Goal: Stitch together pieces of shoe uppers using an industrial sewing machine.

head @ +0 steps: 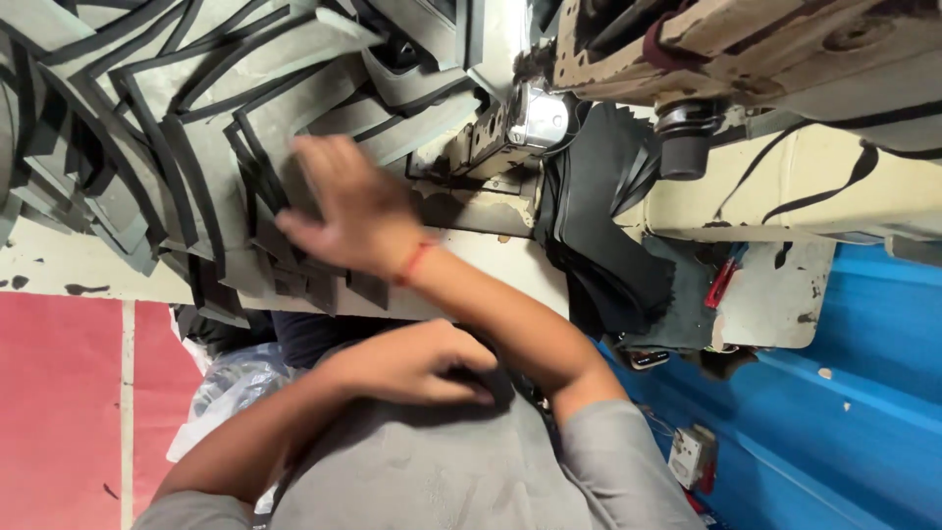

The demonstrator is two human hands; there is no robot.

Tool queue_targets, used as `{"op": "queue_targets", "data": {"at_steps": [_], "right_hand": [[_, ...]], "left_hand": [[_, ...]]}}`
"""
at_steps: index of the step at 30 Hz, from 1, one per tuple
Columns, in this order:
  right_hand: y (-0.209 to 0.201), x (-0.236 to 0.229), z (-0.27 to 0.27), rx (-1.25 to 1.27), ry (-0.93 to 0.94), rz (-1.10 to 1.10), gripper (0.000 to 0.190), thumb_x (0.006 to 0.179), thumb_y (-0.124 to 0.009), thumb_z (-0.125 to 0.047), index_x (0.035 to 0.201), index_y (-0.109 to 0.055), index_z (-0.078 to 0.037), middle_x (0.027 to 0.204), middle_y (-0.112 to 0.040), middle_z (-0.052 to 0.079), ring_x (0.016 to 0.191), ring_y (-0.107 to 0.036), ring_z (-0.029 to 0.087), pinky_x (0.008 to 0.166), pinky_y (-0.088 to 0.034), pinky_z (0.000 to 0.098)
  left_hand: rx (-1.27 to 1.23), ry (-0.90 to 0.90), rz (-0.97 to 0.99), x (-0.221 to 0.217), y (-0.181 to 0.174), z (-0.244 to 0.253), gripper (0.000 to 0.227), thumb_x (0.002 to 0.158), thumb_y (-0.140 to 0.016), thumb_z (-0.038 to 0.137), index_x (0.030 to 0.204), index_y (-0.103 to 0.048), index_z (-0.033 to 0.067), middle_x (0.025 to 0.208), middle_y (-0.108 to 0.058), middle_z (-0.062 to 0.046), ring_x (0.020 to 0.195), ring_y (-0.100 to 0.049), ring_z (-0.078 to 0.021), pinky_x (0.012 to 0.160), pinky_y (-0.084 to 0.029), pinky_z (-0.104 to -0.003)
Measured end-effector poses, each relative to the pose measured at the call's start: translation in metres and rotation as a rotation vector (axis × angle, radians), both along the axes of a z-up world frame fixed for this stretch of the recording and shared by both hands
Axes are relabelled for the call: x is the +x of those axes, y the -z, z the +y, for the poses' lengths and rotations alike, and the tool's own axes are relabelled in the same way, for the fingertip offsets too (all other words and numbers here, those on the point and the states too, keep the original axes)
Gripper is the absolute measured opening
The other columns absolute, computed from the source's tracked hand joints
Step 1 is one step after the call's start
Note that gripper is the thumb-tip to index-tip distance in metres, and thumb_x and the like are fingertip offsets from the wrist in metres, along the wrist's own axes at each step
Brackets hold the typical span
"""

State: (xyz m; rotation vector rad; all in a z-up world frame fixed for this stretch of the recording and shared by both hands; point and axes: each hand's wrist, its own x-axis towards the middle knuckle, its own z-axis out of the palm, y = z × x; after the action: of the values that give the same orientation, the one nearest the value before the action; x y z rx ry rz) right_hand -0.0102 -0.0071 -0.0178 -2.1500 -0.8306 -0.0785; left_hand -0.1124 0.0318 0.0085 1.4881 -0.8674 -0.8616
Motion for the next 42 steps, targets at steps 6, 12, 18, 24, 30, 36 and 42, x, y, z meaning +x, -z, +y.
{"op": "queue_targets", "data": {"at_steps": [6, 12, 18, 24, 30, 36, 42], "right_hand": [[0.031, -0.015, -0.036, -0.329, -0.036, -0.093, 0.067, 0.072, -0.075, -0.015, 0.135, -0.055, -0.008, 0.114, -0.057, 0.015, 0.109, -0.058, 0.036, 0.091, -0.051, 0.0437], [0.006, -0.024, -0.147, -0.035, -0.088, 0.483, 0.032, 0.099, -0.064, -0.01, 0.13, -0.062, -0.001, 0.114, -0.069, 0.018, 0.101, -0.07, 0.032, 0.089, -0.054, 0.0372], [-0.059, -0.063, -0.178, -0.01, 0.065, 0.061, 0.043, 0.097, -0.065, -0.004, 0.14, -0.059, -0.004, 0.115, -0.067, 0.015, 0.102, -0.065, 0.03, 0.094, -0.051, 0.0401], [-0.032, -0.085, -0.146, -0.051, 0.104, -0.037, 0.055, 0.084, -0.082, -0.006, 0.136, -0.063, -0.011, 0.116, -0.061, 0.012, 0.098, -0.057, 0.03, 0.086, -0.047, 0.039], [-0.039, -0.075, -0.145, -0.104, 0.154, -0.116, 0.061, 0.082, -0.087, -0.005, 0.137, -0.063, -0.012, 0.117, -0.061, 0.011, 0.1, -0.058, 0.029, 0.087, -0.046, 0.0398], [-0.034, -0.078, -0.142, 0.024, 0.143, -0.017, 0.054, 0.089, -0.081, -0.01, 0.139, -0.059, -0.011, 0.129, -0.058, 0.013, 0.112, -0.058, 0.032, 0.095, -0.049, 0.0391], [-0.017, -0.027, -0.152, 0.208, -0.033, 0.544, 0.024, 0.106, -0.066, -0.019, 0.124, -0.072, -0.005, 0.096, -0.065, 0.006, 0.091, -0.058, 0.021, 0.083, -0.048, 0.0332]], "left_hand": [[-0.179, -0.088, -0.14, -0.003, -0.017, 0.007, 0.028, 0.087, -0.073, 0.013, 0.084, -0.049, 0.0001, 0.077, -0.055, -0.016, 0.073, -0.054, -0.0349, 0.066, -0.044, -0.044], [-0.032, -0.212, 0.077, 0.0, 0.007, 0.024, 0.032, 0.104, -0.068, 0.018, 0.086, -0.051, -0.0024, 0.078, -0.052, -0.016, 0.073, -0.053, -0.0279, 0.069, -0.05, -0.041], [-0.462, -1.007, 0.652, 0.026, 0.032, 0.021, 0.029, 0.111, -0.052, 0.017, 0.128, -0.063, -0.0035, 0.114, -0.072, -0.011, 0.099, -0.067, -0.0169, 0.088, -0.054, -0.03], [-0.581, -1.025, 0.891, 0.036, 0.015, 0.022, 0.03, 0.109, -0.046, 0.021, 0.126, -0.061, 0.0003, 0.117, -0.072, -0.013, 0.102, -0.07, -0.0193, 0.092, -0.058, -0.037], [-0.64, -0.997, 0.681, 0.03, 0.004, 0.025, 0.031, 0.112, -0.047, 0.019, 0.133, -0.06, -0.0003, 0.123, -0.07, -0.011, 0.116, -0.066, -0.018, 0.105, -0.05, -0.034], [-0.538, -1.057, 0.645, 0.025, 0.011, 0.023, 0.027, 0.111, -0.05, 0.014, 0.131, -0.061, -0.0022, 0.12, -0.071, -0.012, 0.11, -0.067, -0.0179, 0.102, -0.051, -0.035], [-0.657, -1.263, 0.534, 0.039, -0.031, 0.002, 0.05, 0.099, -0.055, 0.002, 0.144, -0.037, 0.0142, 0.136, -0.06, 0.002, 0.125, -0.058, -0.0086, 0.113, -0.042, -0.024]]}}
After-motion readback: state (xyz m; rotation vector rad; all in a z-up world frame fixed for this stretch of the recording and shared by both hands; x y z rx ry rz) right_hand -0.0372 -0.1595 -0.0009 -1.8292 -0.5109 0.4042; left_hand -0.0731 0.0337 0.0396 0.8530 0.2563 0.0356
